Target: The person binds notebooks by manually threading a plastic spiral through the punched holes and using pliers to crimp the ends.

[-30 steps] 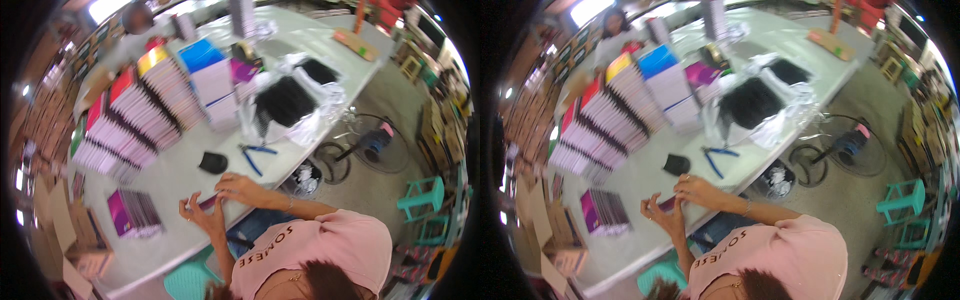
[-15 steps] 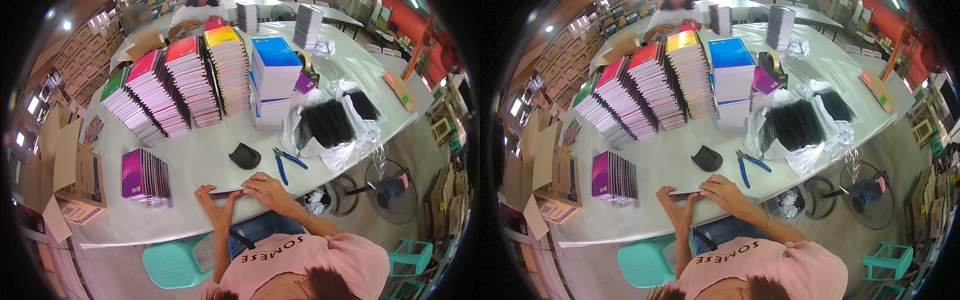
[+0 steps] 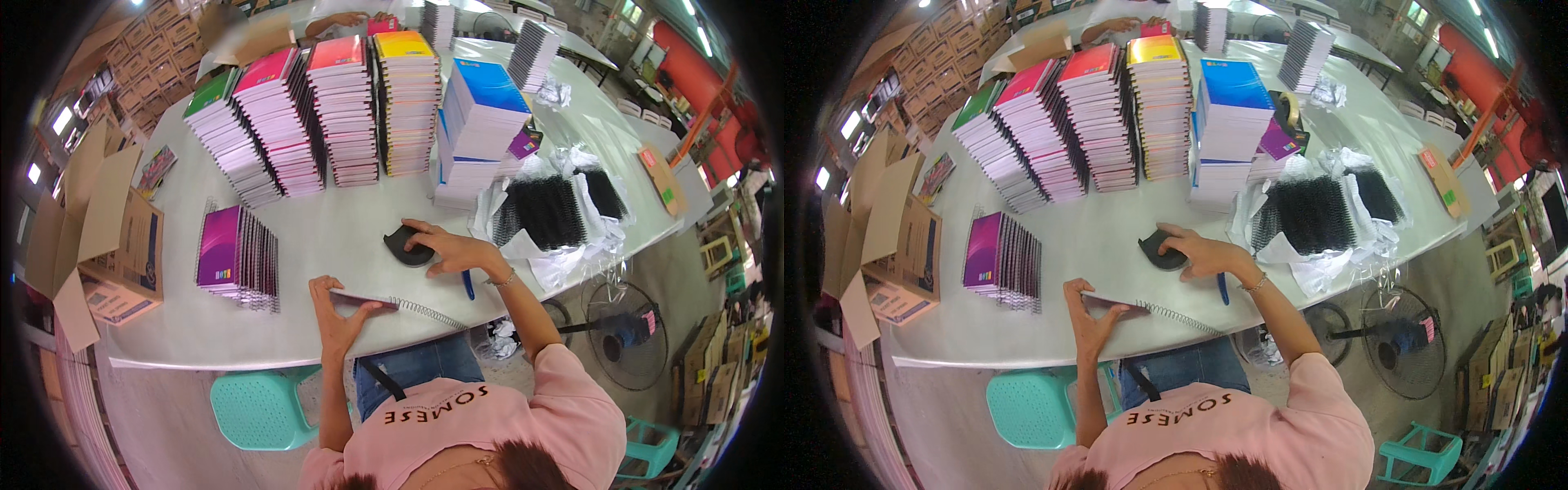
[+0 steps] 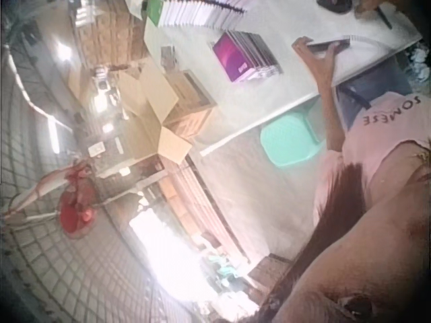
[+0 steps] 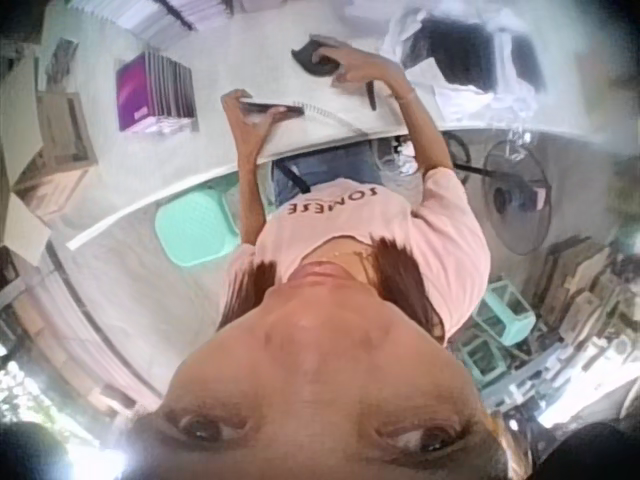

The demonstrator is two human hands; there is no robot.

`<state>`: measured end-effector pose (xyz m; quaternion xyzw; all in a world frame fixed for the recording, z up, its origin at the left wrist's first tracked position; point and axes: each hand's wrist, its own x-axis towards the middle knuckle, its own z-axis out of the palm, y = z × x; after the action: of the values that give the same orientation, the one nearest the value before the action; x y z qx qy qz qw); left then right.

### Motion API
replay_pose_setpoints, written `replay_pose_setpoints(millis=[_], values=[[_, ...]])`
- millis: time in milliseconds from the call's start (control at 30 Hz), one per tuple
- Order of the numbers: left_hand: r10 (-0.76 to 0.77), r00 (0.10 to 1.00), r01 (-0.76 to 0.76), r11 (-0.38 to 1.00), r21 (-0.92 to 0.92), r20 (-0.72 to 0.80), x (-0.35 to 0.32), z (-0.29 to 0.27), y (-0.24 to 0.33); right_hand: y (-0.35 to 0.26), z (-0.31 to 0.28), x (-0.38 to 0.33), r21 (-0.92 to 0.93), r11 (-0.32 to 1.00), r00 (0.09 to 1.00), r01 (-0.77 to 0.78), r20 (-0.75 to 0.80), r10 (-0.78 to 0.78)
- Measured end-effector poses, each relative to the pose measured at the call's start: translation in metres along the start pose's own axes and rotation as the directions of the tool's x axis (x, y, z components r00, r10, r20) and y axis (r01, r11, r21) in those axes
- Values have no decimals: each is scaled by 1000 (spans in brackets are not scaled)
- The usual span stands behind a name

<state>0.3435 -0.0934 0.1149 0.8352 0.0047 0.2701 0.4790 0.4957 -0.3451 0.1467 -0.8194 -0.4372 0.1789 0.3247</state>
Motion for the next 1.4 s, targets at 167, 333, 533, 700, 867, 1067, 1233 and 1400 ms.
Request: replay_pose_setpoints(millis=[167,333,533,700,867,1067,1233,1400], values=[[-35,999,37,998,-43,30,1,2,2,-8,16,15,-86,994,998,-68,-15,67],[-21,999,22,999,-26,36,-7,-3,-13,-28,27,17,321,936,987,-142,-23,158],[56,998,-54,996,-75,26,0,7,-4,-9,41,-40,907,419,996,43,-6,-89],[46,999,-45,996,-81,13,-4,-1,-8,-57,29,-40,358,903,969,-238,29,244],[25,999,-23,994,-106,22,-1,1,-4,-65,36,-42,370,908,968,-197,-73,240],[4,998,2,994,-105,58,1,0,-2,-56,56,-35,133,960,933,-245,-236,271],[-63,995,75,984,-163,77,-3,1,-4,-32,52,-38,747,655,943,-109,-132,307],[-85,991,102,979,-178,102,-4,3,-9,-43,26,-49,786,605,992,-128,94,87]])
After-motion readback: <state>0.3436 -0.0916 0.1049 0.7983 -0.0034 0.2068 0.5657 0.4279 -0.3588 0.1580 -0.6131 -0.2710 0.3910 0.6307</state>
